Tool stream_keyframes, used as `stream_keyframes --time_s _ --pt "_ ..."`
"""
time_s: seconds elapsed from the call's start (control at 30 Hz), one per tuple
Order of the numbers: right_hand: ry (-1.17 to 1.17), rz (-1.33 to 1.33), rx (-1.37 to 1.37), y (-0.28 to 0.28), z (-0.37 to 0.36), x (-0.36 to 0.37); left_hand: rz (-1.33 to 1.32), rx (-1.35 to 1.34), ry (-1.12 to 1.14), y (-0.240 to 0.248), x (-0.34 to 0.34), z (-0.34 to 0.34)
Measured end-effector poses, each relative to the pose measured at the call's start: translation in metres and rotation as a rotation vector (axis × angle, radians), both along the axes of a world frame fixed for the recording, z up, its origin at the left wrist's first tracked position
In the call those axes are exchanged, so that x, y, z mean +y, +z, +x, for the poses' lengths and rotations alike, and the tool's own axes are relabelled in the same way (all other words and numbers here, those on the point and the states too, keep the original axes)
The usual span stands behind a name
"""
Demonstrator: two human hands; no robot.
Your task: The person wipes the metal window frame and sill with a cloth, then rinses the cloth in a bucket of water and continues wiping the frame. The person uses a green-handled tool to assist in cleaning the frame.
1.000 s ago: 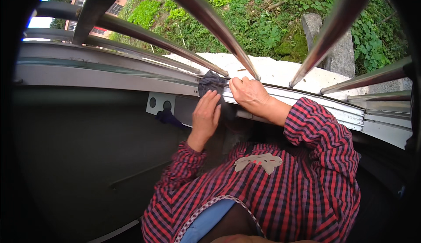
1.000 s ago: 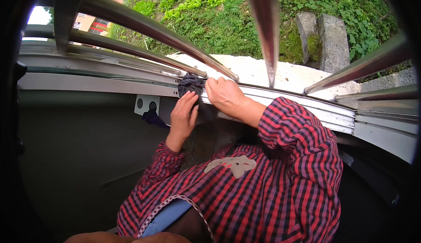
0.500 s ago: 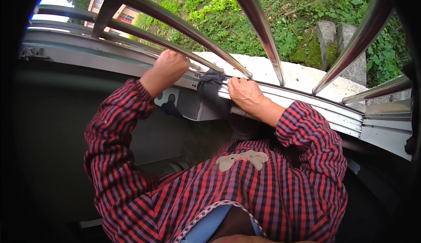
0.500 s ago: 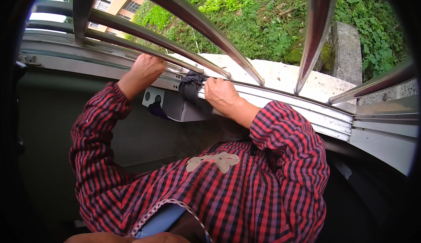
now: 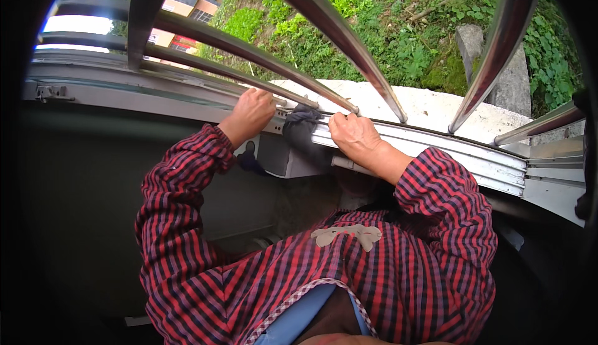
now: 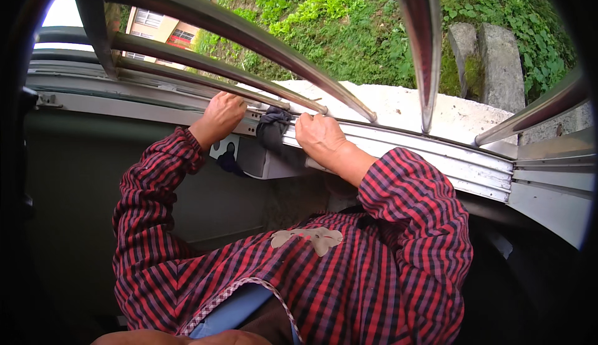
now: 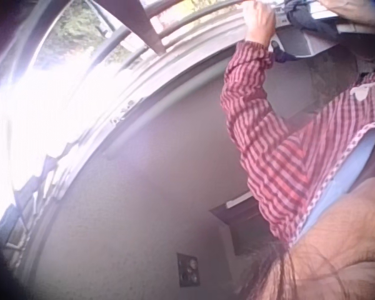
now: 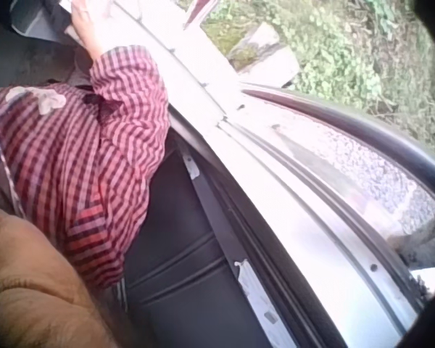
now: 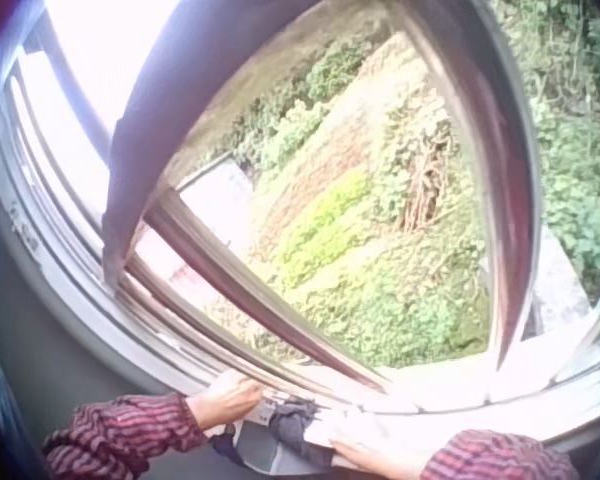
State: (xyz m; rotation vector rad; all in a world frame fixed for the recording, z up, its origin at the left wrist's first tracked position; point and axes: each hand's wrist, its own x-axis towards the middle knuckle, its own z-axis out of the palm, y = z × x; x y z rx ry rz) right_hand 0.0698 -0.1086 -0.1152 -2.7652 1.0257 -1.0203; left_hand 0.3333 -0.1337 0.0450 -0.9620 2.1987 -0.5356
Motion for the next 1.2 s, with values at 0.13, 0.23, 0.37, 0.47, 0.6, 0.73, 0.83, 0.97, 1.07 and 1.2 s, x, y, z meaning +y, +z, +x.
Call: stream_keyframes --time_s 0.13,0.23,0.37,0.47,0.6,0.73,0.83,0.97,1.07,1.2 --pt "0.017 0.023 0.013 -0.001 -0.003 -0.001 -0.014 0.043 -0.018 0.001 0.002 0.002" --pt "0.023 0.028 0.039 -0.001 -0.007 -0.001 -0.022 0.042 -0.03 0.003 0.007 0.003" --pt "0.006 -0.019 0.056 -0.003 -0.004 0.001 -0.026 0.028 -0.022 0.011 0.012 -0.006" --pt "-0.034 -0.084 0.041 -0.006 0.002 -0.001 -0.081 0.068 -0.005 0.029 0.013 -0.026" --pt "-0.064 -0.116 0.03 0.0 0.005 -0.005 -0.191 0.144 -0.079 0.086 0.026 -0.056" --pt "0.025 0.097 -0.011 0.026 -0.007 0.006 -0.355 0.519 -0.212 0.132 0.054 -0.063" --pt "0.059 0.172 -0.232 0.059 -0.008 0.01 -0.565 0.764 -0.164 0.155 0.054 -0.058" --pt "0.224 0.407 -0.712 0.105 0.038 -0.005 -0.576 0.703 -0.191 0.183 0.049 -0.058" --pt "0.227 0.435 -1.004 0.126 0.101 -0.02 -0.549 0.597 -0.305 0.2 0.046 -0.062" --pt "0.132 0.566 -1.08 0.118 0.146 -0.037 -0.343 0.278 -0.27 0.175 -0.003 -0.065"
